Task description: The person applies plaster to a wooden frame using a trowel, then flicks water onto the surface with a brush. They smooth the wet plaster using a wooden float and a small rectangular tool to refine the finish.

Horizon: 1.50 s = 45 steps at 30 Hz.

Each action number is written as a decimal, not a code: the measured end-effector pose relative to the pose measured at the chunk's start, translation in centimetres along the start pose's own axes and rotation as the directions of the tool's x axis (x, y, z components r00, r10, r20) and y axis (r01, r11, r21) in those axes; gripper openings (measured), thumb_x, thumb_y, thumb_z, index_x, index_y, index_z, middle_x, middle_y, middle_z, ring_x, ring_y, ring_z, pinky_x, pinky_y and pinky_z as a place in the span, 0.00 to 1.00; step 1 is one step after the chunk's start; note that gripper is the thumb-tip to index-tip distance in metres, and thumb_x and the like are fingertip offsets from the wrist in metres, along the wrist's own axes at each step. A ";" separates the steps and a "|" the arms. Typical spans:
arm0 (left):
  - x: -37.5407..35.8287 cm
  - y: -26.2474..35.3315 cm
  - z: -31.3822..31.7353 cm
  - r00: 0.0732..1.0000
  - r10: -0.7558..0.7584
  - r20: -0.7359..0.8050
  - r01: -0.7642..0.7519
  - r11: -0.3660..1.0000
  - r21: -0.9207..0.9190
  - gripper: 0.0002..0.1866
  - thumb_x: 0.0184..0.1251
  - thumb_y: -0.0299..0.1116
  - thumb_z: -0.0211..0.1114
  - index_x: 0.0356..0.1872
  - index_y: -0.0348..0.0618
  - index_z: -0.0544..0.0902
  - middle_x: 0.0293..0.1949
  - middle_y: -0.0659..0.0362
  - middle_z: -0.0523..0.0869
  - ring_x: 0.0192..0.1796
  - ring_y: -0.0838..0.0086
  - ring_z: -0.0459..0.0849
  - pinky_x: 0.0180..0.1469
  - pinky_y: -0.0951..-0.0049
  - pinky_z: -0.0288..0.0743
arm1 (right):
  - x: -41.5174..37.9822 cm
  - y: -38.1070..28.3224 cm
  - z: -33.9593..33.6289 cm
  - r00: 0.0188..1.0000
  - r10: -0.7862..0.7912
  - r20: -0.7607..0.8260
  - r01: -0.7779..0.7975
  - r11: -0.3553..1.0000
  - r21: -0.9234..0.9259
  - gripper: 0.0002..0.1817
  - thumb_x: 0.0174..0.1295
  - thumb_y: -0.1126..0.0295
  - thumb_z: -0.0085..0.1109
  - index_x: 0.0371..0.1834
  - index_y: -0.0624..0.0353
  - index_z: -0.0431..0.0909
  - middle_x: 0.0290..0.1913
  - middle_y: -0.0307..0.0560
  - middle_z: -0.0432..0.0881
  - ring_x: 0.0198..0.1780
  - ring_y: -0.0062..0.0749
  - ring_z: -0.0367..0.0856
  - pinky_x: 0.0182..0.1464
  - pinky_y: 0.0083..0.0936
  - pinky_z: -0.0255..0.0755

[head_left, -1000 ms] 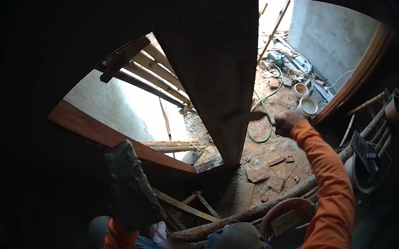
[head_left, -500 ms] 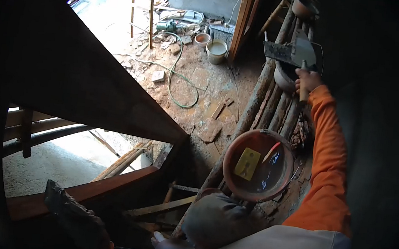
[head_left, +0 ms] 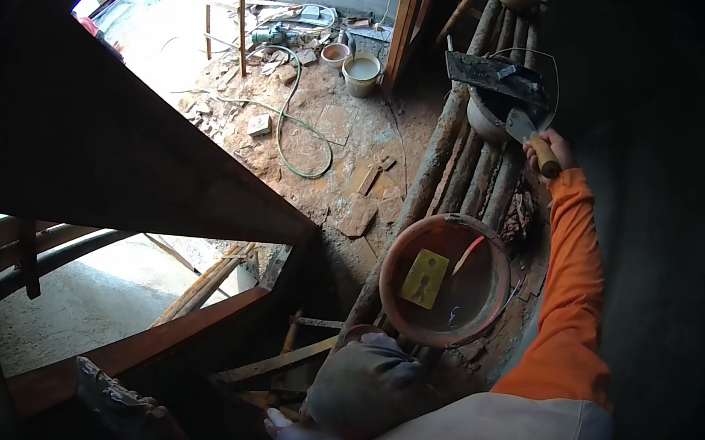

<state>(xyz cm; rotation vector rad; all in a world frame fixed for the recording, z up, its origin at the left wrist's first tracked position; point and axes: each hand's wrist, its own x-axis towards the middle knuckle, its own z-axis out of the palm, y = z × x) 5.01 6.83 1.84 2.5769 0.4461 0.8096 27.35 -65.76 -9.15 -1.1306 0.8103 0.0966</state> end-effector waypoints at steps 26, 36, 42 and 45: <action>-1.6 1.6 -1.3 0.855 0.186 0.485 0.519 -0.331 -0.788 0.25 0.74 0.35 0.44 0.69 0.42 0.57 0.64 0.51 0.67 0.65 0.63 0.67 0.63 0.66 0.64 | 10.1 6.9 -3.2 0.889 -0.359 -0.283 0.300 0.925 -0.233 0.34 0.58 0.43 0.54 0.55 0.63 0.68 0.45 0.54 0.77 0.43 0.38 0.78 0.42 0.33 0.77; -2.9 -2.6 -1.6 0.889 0.104 0.446 0.456 -0.101 -0.884 0.27 0.70 0.25 0.48 0.69 0.40 0.56 0.65 0.51 0.66 0.59 0.65 0.72 0.57 0.67 0.70 | -10.6 17.2 2.4 0.405 -0.905 0.132 0.614 0.162 -0.772 0.14 0.63 0.62 0.54 0.24 0.59 0.71 0.23 0.44 0.75 0.27 0.31 0.75 0.34 0.27 0.70; -2.7 -1.3 -0.9 0.941 0.130 0.311 0.322 -0.072 -0.944 0.27 0.67 0.23 0.51 0.67 0.40 0.59 0.62 0.51 0.68 0.50 0.70 0.75 0.52 0.74 0.72 | -10.2 27.9 2.1 0.921 -0.303 -0.246 -0.158 0.286 -0.945 0.34 0.54 0.45 0.52 0.40 0.73 0.79 0.42 0.75 0.78 0.48 0.60 0.78 0.53 0.41 0.69; -3.1 0.1 -1.3 0.983 0.089 0.160 0.091 0.520 -0.849 0.26 0.66 0.23 0.52 0.66 0.39 0.60 0.61 0.51 0.69 0.47 0.72 0.75 0.50 0.75 0.73 | -9.9 27.2 3.1 0.981 -0.050 -0.189 -0.149 0.438 -0.886 0.33 0.49 0.45 0.58 0.42 0.70 0.79 0.40 0.65 0.81 0.48 0.49 0.81 0.48 0.39 0.70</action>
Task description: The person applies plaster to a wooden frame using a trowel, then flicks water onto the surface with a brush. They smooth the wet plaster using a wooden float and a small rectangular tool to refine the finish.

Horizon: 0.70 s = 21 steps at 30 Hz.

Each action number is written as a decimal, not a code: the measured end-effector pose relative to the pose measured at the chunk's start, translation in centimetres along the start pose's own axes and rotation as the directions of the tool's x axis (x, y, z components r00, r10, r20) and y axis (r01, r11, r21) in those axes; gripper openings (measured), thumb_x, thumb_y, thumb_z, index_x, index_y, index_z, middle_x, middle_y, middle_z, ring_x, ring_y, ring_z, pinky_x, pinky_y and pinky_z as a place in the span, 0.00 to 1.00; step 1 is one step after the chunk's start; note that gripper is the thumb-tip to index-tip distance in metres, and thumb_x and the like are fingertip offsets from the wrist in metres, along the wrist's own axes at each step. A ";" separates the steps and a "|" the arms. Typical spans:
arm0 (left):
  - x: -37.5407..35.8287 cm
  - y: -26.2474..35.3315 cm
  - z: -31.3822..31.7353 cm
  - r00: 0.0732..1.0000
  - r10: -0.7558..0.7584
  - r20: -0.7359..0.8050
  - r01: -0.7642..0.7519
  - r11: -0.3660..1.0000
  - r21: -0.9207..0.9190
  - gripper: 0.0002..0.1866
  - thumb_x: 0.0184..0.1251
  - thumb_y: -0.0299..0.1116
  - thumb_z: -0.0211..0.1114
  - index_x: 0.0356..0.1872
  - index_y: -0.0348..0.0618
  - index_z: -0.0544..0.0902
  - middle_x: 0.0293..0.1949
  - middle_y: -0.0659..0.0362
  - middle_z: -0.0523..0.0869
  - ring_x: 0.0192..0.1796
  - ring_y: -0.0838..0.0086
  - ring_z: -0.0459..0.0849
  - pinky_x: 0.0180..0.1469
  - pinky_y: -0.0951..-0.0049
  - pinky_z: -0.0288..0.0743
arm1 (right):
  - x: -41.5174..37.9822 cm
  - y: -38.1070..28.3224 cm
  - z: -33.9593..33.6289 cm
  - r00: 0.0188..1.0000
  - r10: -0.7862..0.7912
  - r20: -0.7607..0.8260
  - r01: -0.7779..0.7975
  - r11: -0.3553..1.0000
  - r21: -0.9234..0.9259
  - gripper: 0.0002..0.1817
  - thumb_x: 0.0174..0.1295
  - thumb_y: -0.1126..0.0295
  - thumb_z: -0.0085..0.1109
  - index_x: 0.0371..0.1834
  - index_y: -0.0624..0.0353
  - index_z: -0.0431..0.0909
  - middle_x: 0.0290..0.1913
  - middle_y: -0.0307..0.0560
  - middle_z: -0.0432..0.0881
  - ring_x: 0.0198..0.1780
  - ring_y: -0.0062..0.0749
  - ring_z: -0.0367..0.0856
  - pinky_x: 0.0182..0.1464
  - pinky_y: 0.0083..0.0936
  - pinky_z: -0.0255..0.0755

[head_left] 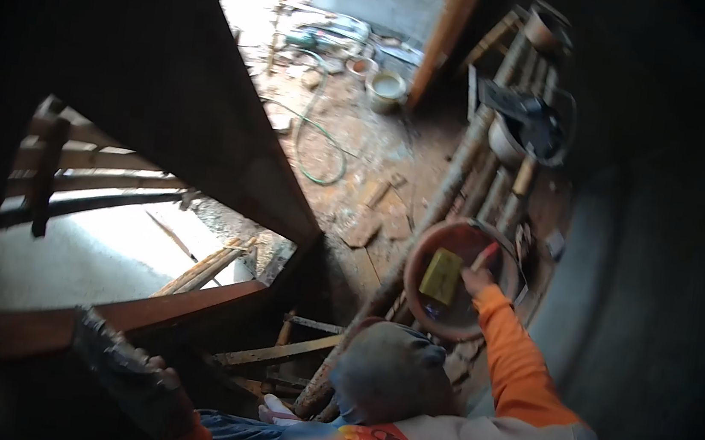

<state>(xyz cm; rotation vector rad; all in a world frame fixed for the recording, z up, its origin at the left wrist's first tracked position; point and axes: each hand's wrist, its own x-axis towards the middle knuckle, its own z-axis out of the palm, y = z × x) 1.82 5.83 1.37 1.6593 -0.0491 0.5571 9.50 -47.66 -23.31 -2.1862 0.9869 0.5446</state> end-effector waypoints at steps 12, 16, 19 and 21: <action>-1.6 -0.5 -2.5 0.970 -0.230 -0.073 0.075 0.576 -0.814 0.26 0.66 0.26 0.53 0.66 0.40 0.62 0.61 0.51 0.69 0.48 0.71 0.73 0.51 0.71 0.71 | -14.8 -17.9 -14.7 0.590 -0.791 0.165 0.808 0.575 -0.130 0.20 0.64 0.52 0.53 0.39 0.59 0.78 0.31 0.43 0.80 0.32 0.34 0.79 0.36 0.33 0.72; -1.8 -0.4 -2.7 0.972 -0.227 -0.055 0.080 0.543 -0.836 0.26 0.66 0.27 0.53 0.66 0.40 0.61 0.61 0.51 0.69 0.49 0.70 0.73 0.52 0.70 0.70 | -7.9 -27.8 -17.5 0.092 -0.978 0.187 0.870 -0.013 -0.493 0.14 0.67 0.62 0.47 0.54 0.51 0.68 0.43 0.45 0.72 0.28 0.33 0.75 0.38 0.35 0.72; -2.3 -0.1 -2.8 0.971 -0.234 -0.054 0.083 0.537 -0.839 0.26 0.66 0.28 0.53 0.66 0.41 0.61 0.61 0.51 0.69 0.50 0.70 0.73 0.53 0.69 0.69 | -18.8 -42.6 -16.0 -0.213 -0.960 0.183 0.929 -0.257 -0.268 0.13 0.65 0.63 0.50 0.50 0.53 0.71 0.41 0.44 0.75 0.29 0.32 0.77 0.36 0.32 0.73; -2.7 0.2 -3.0 0.970 -0.238 -0.057 0.082 0.536 -0.840 0.26 0.66 0.28 0.53 0.66 0.41 0.61 0.62 0.51 0.69 0.50 0.70 0.72 0.53 0.69 0.69 | -23.4 -48.7 -13.5 -0.268 -0.949 0.168 0.954 -0.286 -0.092 0.13 0.63 0.64 0.53 0.48 0.54 0.73 0.40 0.44 0.76 0.30 0.30 0.77 0.35 0.30 0.74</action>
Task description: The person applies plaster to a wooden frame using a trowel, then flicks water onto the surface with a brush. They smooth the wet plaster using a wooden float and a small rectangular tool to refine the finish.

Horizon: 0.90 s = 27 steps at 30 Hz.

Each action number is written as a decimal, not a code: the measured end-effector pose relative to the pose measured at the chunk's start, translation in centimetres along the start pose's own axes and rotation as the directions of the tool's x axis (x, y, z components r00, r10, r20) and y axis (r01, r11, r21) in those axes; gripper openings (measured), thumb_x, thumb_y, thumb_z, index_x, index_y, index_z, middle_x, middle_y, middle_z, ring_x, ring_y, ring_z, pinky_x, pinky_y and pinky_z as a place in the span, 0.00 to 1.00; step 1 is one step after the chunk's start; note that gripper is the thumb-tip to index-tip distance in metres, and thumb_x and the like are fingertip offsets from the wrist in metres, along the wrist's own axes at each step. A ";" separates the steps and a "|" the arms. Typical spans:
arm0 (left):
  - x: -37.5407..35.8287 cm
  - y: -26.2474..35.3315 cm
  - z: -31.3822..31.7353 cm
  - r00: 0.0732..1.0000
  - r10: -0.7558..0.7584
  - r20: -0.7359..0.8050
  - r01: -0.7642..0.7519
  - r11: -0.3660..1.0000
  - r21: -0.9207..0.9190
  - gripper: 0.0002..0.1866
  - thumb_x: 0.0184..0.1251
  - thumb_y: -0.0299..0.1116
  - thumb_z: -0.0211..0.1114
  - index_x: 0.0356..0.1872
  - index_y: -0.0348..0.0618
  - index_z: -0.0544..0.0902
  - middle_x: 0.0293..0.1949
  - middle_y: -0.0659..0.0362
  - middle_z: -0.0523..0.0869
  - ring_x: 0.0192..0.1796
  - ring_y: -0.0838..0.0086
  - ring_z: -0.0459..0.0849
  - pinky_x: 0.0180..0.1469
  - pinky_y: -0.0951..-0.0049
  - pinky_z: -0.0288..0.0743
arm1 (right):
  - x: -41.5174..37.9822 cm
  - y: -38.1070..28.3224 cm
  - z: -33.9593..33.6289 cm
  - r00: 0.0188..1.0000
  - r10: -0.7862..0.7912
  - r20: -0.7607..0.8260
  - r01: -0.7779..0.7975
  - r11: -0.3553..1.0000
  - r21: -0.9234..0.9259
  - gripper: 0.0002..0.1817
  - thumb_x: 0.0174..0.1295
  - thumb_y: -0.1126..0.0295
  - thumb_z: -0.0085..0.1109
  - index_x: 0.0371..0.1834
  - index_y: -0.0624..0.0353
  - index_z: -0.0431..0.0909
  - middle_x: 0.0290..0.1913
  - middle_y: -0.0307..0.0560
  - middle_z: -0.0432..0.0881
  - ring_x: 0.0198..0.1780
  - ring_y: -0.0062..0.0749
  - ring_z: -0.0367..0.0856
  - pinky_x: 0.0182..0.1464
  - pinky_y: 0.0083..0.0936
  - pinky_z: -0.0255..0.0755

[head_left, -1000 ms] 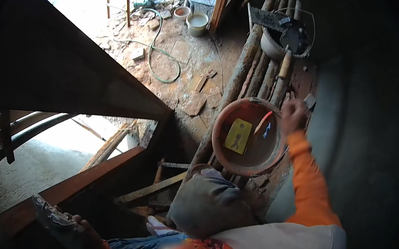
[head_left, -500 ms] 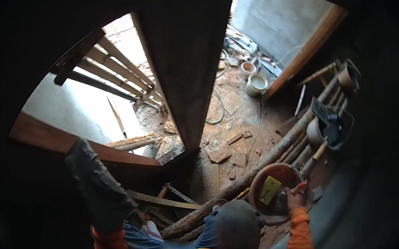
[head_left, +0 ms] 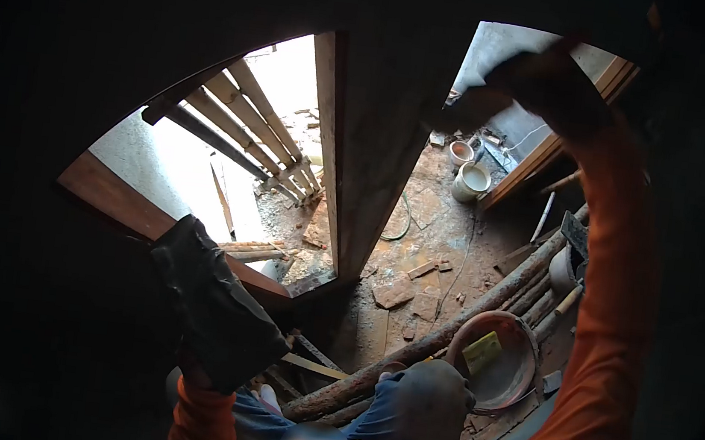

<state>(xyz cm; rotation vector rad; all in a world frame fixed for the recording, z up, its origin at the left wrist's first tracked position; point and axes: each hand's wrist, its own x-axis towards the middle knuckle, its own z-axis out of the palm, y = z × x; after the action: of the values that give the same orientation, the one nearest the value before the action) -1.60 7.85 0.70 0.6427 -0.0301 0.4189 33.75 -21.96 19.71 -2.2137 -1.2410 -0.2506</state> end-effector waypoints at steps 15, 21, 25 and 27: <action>-1.0 0.9 -0.6 1.000 -0.012 -0.009 0.012 1.000 -0.004 0.27 0.66 0.32 0.53 0.67 0.42 0.61 0.63 0.52 0.68 0.53 0.67 0.71 0.55 0.65 0.67 | 6.7 -5.7 -1.0 0.981 0.035 -0.190 0.029 0.946 0.324 0.13 0.54 0.66 0.64 0.41 0.59 0.79 0.35 0.41 0.80 0.34 0.25 0.79 0.32 0.21 0.76; -0.7 0.8 -0.7 1.000 -0.023 -0.007 0.023 1.000 0.013 0.28 0.66 0.33 0.54 0.67 0.43 0.61 0.63 0.52 0.68 0.54 0.67 0.70 0.56 0.64 0.66 | 6.3 -6.3 -0.8 0.964 0.034 -0.262 0.066 0.930 0.362 0.15 0.54 0.65 0.65 0.43 0.58 0.78 0.36 0.42 0.80 0.35 0.28 0.79 0.33 0.22 0.75; -1.1 1.3 -1.0 1.000 -0.015 -0.018 0.015 1.000 0.025 0.28 0.66 0.34 0.54 0.67 0.43 0.60 0.63 0.52 0.67 0.55 0.66 0.70 0.57 0.63 0.65 | 2.8 -4.3 0.2 0.899 0.239 -0.366 -0.200 0.969 0.143 0.13 0.56 0.62 0.62 0.38 0.60 0.79 0.31 0.44 0.81 0.32 0.30 0.79 0.32 0.25 0.73; -1.1 1.6 -1.2 1.000 -0.009 -0.022 0.010 1.000 0.028 0.28 0.66 0.34 0.54 0.67 0.43 0.60 0.63 0.52 0.67 0.55 0.66 0.70 0.57 0.62 0.65 | -4.8 3.6 1.4 0.949 -0.266 -0.170 0.127 0.814 -0.566 0.10 0.58 0.65 0.58 0.37 0.59 0.76 0.29 0.44 0.77 0.29 0.32 0.76 0.32 0.29 0.71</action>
<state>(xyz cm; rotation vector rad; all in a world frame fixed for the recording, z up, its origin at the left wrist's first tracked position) -3.37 9.29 0.49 0.6659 0.0000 0.4181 33.97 -26.03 15.12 -2.4112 -1.3839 -1.0533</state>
